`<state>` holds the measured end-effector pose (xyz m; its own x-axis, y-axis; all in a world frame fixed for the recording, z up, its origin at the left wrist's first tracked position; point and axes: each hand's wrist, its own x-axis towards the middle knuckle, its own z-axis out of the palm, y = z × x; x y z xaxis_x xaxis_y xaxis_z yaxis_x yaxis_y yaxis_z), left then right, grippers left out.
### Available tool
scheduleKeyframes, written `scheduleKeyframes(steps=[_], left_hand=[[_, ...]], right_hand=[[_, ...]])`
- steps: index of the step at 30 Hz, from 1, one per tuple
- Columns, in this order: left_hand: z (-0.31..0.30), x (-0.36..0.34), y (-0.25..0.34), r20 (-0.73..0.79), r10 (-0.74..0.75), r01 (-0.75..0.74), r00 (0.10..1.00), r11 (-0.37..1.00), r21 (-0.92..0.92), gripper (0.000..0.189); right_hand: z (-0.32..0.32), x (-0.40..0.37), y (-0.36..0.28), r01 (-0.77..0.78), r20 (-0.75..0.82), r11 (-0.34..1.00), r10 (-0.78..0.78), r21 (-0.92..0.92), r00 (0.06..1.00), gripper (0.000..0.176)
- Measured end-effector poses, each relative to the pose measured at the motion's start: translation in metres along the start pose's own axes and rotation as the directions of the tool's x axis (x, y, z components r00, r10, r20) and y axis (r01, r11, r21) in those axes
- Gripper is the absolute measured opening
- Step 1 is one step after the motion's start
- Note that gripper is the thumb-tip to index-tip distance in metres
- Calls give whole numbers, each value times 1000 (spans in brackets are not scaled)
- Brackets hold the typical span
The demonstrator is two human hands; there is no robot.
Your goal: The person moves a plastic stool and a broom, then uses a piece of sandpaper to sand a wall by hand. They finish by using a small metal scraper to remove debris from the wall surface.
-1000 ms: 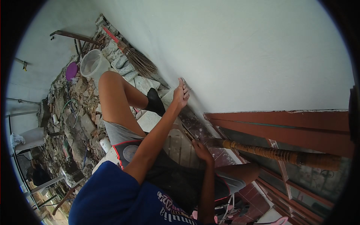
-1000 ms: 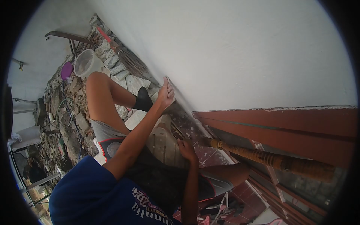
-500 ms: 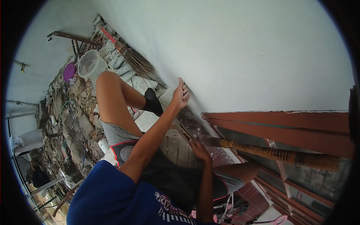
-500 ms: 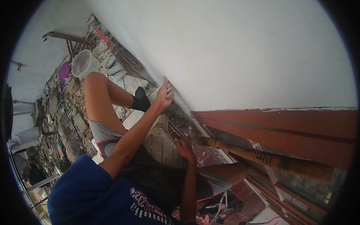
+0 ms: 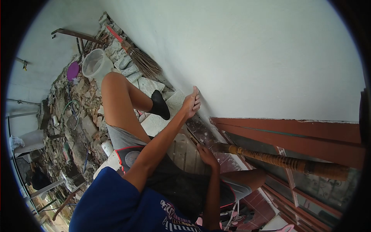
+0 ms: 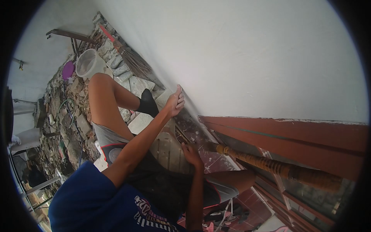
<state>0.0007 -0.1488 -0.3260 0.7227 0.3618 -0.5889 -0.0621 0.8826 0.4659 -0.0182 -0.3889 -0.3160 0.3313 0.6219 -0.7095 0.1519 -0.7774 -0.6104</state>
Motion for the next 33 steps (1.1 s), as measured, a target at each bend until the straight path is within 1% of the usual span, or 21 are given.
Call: scheduleKeyframes(steps=[1, 3, 6, 7, 9, 11, 13, 14, 16, 17, 19, 20, 21, 23, 25, 26, 27, 29, 30, 32, 33], left_hand=[[1, 1, 2, -4, 6, -6, 1000, 1000, -6, 50], [-1, 6, -1, 4, 73, -71, 997, 986, -149, 50], [-16, 15, 15, -33, 150, -153, 988, 973, -174, 50], [-15, 17, 13, -28, 148, -150, 989, 973, -173, 50], [-16, 20, 14, -10, 91, -91, 996, 992, -86, 50], [-11, 10, 12, -20, 47, -49, 999, 994, -96, 50], [-9, 2, 11, 13, -22, 21, 1000, 999, 34, 51], [-9, 3, 12, 11, -16, 16, 1000, 999, 33, 51], [-7, 5, 10, -15, 19, -20, 1000, 996, -86, 51], [-10, 7, 12, -13, 16, -17, 1000, 996, -87, 51], [-18, 13, 23, 40, 71, -65, 997, 987, -147, 51], [-15, 12, 22, 44, 71, -63, 997, 987, -146, 51], [-12, 12, 23, 26, 41, -36, 999, 985, -166, 49], [-7, 9, 19, 5, 13, -12, 1000, 983, -184, 48], [-3, 3, 9, 34, -104, 108, 994, 980, -169, 48], [-3, 0, 6, 57, -121, 126, 991, 987, -97, 48], [-5, 0, 8, 54, -114, 119, 992, 988, -100, 48], [-8, 0, 4, -18, -34, 32, 999, 994, -106, 51], [-13, 5, 8, -17, -34, 32, 999, 994, -107, 51], [-23, 14, 21, -33, 84, -88, 996, 990, -113, 51], [-22, 16, 20, -30, 84, -87, 996, 990, -108, 51]], right_hand=[[1, 2, 1, 3, 5, 1000, -3, -7, 1000, 60], [2, 3, 5, 39, -10, 999, -39, 36, 999, 59], [0, -1, 2, -29, -8, 999, 29, 16, 1000, 59], [0, -2, 5, -30, -12, 999, 30, 17, 999, 59], [2, 3, 8, 52, -3, 999, -52, 12, 999, 58], [6, 6, 11, 53, -12, 998, -52, 19, 999, 58], [5, 5, 13, 49, -15, 999, -49, 18, 999, 58], [4, 3, 8, 41, -23, 999, -41, 11, 999, 59], [1, -3, -2, 29, -31, 1000, -29, 3, 999, 59], [-1, -4, -6, 14, -17, 1000, -14, 12, 1000, 59], [0, -6, -4, -2, -13, 1000, 2, 24, 1000, 59], [4, -5, 1, 95, -75, 995, -93, 26, 993, 53], [7, -1, 5, 196, -136, 980, -191, 24, 972, 51], [11, 4, 13, 205, -149, 978, -198, 33, 969, 52], [10, 2, 7, 218, -152, 975, -210, 40, 966, 53], [4, -6, -7, 99, -83, 994, -96, 37, 992, 55], [-1, -11, -15, -25, -13, 999, 25, 23, 1000, 61], [0, -4, -4, -17, 20, 1000, 17, 15, 1000, 62], [0, -3, -2, -4, 45, 1000, 4, 10, 999, 63], [0, -5, 0, 7, 26, 1000, -6, -5, 1000, 63], [0, -5, -1, 18, 11, 1000, -18, -22, 1000, 64]])
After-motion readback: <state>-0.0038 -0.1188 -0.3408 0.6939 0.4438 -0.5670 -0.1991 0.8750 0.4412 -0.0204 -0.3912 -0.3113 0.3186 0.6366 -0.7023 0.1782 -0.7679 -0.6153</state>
